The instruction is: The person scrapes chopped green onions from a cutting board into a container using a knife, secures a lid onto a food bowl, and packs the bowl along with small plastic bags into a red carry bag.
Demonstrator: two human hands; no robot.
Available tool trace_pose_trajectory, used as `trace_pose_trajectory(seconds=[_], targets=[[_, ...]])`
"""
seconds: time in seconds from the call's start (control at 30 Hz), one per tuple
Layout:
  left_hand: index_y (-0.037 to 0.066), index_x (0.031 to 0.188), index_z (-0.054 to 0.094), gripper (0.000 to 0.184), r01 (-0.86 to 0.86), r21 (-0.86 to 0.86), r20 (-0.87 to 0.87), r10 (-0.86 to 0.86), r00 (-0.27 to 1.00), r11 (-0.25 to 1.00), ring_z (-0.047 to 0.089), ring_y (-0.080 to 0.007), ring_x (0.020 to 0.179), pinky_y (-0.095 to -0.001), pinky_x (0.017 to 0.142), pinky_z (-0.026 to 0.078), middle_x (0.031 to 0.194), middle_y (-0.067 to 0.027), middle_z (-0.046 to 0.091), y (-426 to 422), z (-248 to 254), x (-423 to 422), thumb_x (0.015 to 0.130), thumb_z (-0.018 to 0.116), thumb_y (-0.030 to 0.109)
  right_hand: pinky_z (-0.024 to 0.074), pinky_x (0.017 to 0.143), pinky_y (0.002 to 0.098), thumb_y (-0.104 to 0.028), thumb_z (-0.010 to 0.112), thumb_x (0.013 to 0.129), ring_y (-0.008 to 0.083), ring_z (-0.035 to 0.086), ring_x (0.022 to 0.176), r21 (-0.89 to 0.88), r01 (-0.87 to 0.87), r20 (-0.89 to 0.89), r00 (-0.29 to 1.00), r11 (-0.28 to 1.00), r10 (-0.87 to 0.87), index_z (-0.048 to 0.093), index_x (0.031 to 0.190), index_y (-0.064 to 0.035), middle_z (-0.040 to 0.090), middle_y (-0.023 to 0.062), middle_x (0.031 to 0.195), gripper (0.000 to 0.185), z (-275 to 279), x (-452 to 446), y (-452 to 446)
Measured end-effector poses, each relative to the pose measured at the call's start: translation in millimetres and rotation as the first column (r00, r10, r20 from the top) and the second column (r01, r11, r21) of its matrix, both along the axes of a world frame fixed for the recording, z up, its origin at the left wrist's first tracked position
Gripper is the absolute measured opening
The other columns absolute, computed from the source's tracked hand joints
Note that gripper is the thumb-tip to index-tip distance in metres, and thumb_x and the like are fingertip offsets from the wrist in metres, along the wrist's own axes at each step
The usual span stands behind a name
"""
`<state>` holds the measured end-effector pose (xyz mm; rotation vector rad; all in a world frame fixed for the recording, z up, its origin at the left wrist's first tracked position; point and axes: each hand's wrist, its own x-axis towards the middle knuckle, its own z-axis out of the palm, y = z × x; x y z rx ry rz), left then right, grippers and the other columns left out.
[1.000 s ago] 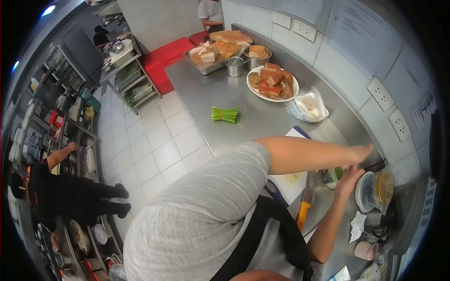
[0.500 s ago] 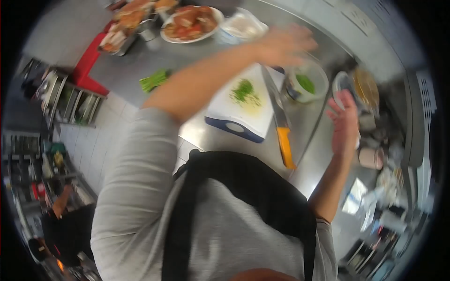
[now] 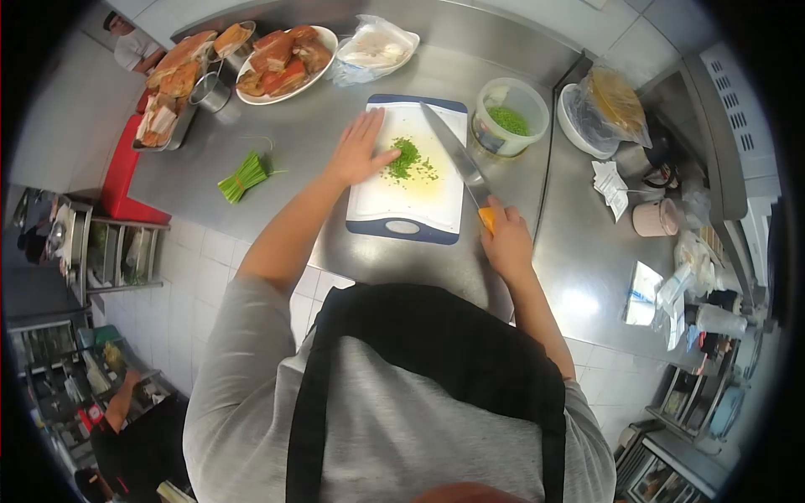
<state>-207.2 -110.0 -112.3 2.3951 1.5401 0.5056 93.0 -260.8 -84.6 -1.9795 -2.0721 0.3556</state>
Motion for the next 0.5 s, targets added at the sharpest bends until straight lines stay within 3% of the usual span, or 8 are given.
trace_pose_trajectory(seconds=[0.1, 0.2, 0.3, 0.33, 0.43, 0.5], targets=[[0.006, 0.146, 0.018, 0.088, 0.051, -0.022, 0.032, -0.051, 0.998, 0.998, 0.016, -0.0327, 0.140, -0.0452, 0.112, 0.015, 0.149, -0.0215, 0.020, 33.1, -3.0, 16.3, 0.083, 0.055, 0.055, 0.0475, 0.074, 0.0430, -0.015, 0.057, 0.082, 0.0385, 0.057, 0.084, -0.031, 0.036, -0.193, 0.980, 0.999, -0.042, 0.048, 0.129, -0.0137, 0.054, 0.0195, 0.100, 0.048, 23.8, -6.6, -9.7], [0.007, 0.146, 0.016, 0.092, 0.359, -0.154, 0.268, -0.311, 0.912, 0.920, 0.014, -0.0345, 0.140, -0.0457, 0.112, 0.014, 0.149, -0.0220, 0.019, 22.3, 0.7, 11.3, 0.081, 0.058, 0.056, 0.0495, 0.071, 0.0438, -0.019, 0.057, 0.083, 0.0385, 0.059, 0.079, 0.071, 0.073, -0.211, 0.976, 0.995, -0.057, 0.051, 0.126, -0.0139, 0.055, 0.0203, 0.096, 0.044, 24.5, -6.8, -14.4], [0.009, 0.147, 0.012, 0.101, 0.441, -0.052, 0.158, -0.428, 0.890, 0.896, 0.013, -0.0360, 0.140, -0.0472, 0.112, 0.013, 0.149, -0.0220, 0.018, -23.0, 12.9, -0.7, 0.075, 0.063, 0.058, 0.0496, 0.070, 0.0447, -0.021, 0.056, 0.086, 0.0388, 0.059, 0.077, 0.052, 0.099, -0.152, 0.984, 0.994, -0.090, 0.051, 0.126, -0.0135, 0.055, 0.0215, 0.095, 0.042, 27.0, -10.9, -1.0], [0.010, 0.148, 0.009, 0.112, 0.357, -0.024, 0.019, -0.356, 0.934, 0.934, 0.010, -0.0384, 0.140, -0.0497, 0.112, 0.011, 0.150, -0.0232, 0.013, -38.0, 16.7, -2.5, 0.068, 0.069, 0.060, 0.0498, 0.070, 0.0450, -0.022, 0.055, 0.086, 0.0391, 0.060, 0.076, 0.044, 0.095, -0.145, 0.986, 0.995, -0.087, 0.051, 0.127, -0.0137, 0.055, 0.0216, 0.095, 0.042, 25.5, -14.2, 1.6], [0.011, 0.148, 0.008, 0.116, 0.127, 0.060, -0.066, -0.123, 0.990, 0.990, 0.007, -0.0399, 0.140, -0.0511, 0.112, 0.010, 0.150, -0.0249, 0.009, -48.1, 11.2, -0.8, 0.065, 0.070, 0.063, 0.0504, 0.068, 0.0457, -0.023, 0.055, 0.087, 0.0399, 0.060, 0.074, 0.008, 0.101, -0.113, 0.989, 0.995, -0.099, 0.049, 0.128, -0.0143, 0.055, 0.0219, 0.096, 0.042, 21.2, -30.4, -1.9], [0.008, 0.148, 0.006, 0.116, 0.093, 0.076, -0.033, -0.091, 0.995, 0.993, 0.006, -0.0410, 0.140, -0.0515, 0.112, 0.010, 0.150, -0.0267, 0.007, -39.7, 9.9, 5.2, 0.066, 0.068, 0.064, 0.0507, 0.068, 0.0461, -0.023, 0.055, 0.087, 0.0405, 0.060, 0.074, -0.031, 0.114, -0.066, 0.991, 0.993, -0.116, 0.048, 0.129, -0.0147, 0.055, 0.0220, 0.097, 0.043, 21.0, -49.6, -15.2]])
